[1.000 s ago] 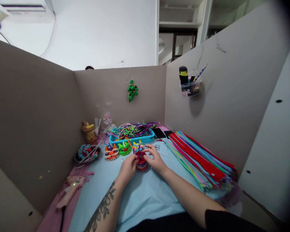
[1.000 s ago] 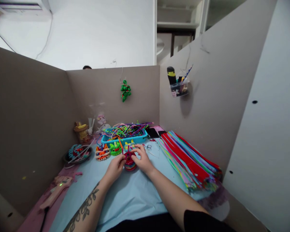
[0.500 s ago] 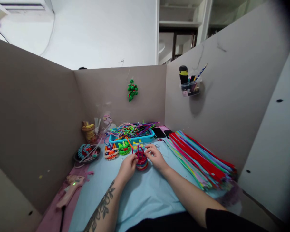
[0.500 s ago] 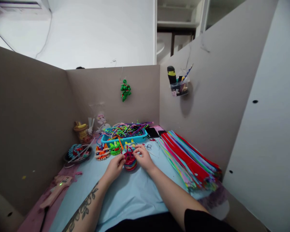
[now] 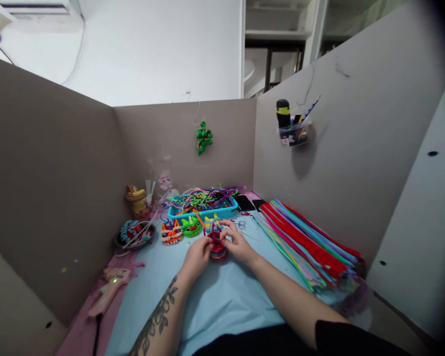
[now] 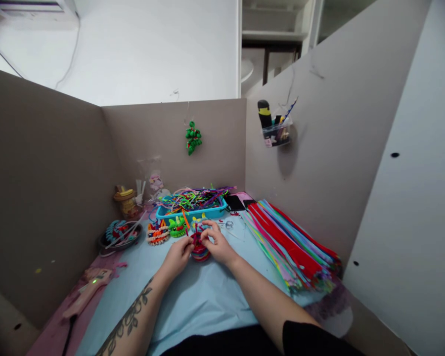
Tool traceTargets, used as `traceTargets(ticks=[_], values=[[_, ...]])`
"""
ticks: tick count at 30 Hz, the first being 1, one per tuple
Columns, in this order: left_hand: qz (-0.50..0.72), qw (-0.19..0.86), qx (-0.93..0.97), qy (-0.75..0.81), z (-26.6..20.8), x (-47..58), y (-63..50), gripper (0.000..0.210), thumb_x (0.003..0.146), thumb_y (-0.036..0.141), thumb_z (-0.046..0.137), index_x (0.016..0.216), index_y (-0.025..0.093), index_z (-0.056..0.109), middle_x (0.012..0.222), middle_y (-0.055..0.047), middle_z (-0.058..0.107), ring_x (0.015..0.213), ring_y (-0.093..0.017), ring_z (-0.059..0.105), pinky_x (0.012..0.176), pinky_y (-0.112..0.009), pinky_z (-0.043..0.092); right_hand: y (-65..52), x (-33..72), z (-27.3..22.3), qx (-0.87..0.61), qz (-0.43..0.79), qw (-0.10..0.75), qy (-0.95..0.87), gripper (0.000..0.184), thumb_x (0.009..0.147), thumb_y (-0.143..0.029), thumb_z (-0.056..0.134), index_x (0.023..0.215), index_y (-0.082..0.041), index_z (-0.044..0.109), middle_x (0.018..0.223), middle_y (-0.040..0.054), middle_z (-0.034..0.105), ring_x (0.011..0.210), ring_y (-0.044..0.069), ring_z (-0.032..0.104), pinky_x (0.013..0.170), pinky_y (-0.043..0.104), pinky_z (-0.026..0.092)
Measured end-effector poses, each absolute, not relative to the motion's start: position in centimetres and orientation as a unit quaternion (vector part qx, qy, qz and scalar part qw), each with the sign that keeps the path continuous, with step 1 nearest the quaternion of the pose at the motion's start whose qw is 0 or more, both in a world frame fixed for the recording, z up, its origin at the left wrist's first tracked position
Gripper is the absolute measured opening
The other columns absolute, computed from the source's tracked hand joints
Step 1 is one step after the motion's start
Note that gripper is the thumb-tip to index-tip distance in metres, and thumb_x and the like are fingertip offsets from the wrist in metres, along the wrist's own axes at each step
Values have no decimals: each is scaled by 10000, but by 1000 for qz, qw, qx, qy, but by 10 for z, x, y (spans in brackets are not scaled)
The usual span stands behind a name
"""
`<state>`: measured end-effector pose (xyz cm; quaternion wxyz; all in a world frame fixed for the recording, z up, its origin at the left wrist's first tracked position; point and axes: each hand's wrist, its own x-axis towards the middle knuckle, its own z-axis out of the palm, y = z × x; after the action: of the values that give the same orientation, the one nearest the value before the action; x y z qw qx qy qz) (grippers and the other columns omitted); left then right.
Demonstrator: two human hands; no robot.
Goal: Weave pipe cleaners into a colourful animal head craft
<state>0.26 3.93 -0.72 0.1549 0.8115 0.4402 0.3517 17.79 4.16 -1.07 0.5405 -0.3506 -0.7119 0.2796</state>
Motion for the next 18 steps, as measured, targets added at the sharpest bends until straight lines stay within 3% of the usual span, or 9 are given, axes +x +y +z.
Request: traceTargets(ticks=[5,9,14,18], values=[[361,157,808,439,-8,2,39,135,806,186,424,743,179,543,731,-28,582,686,-157,517,614,-244,368,42,180,-12,-350,295,534,-711,96,778,-242,565,843,-231,635,1316,54,397,1276,226,338,1045,391,257],[363,159,810,433,-7,2,38,135,809,183,415,745,177,534,742,-33,577,697,-159,517,626,-246,374,47,183,-17,-364,336,549,-674,328,725,-213,568,1049,-261,547,1330,61,396,1250,224,369,952,383,353],[364,156,812,429,-6,3,37,136,807,179,417,753,178,543,748,-39,582,707,-165,522,640,-254,386,49,183,-18,-375,351,516,-686,179,686,-242,618,860,-216,587,1293,78,437,1233,252,384,940,408,356],[359,159,813,429,-5,3,37,141,808,182,414,760,181,546,759,-40,586,721,-168,530,655,-259,395,48,182,-17,-381,335,490,-709,73,684,-248,646,703,-189,607,1268,92,456,1234,257,387,1017,419,277]])
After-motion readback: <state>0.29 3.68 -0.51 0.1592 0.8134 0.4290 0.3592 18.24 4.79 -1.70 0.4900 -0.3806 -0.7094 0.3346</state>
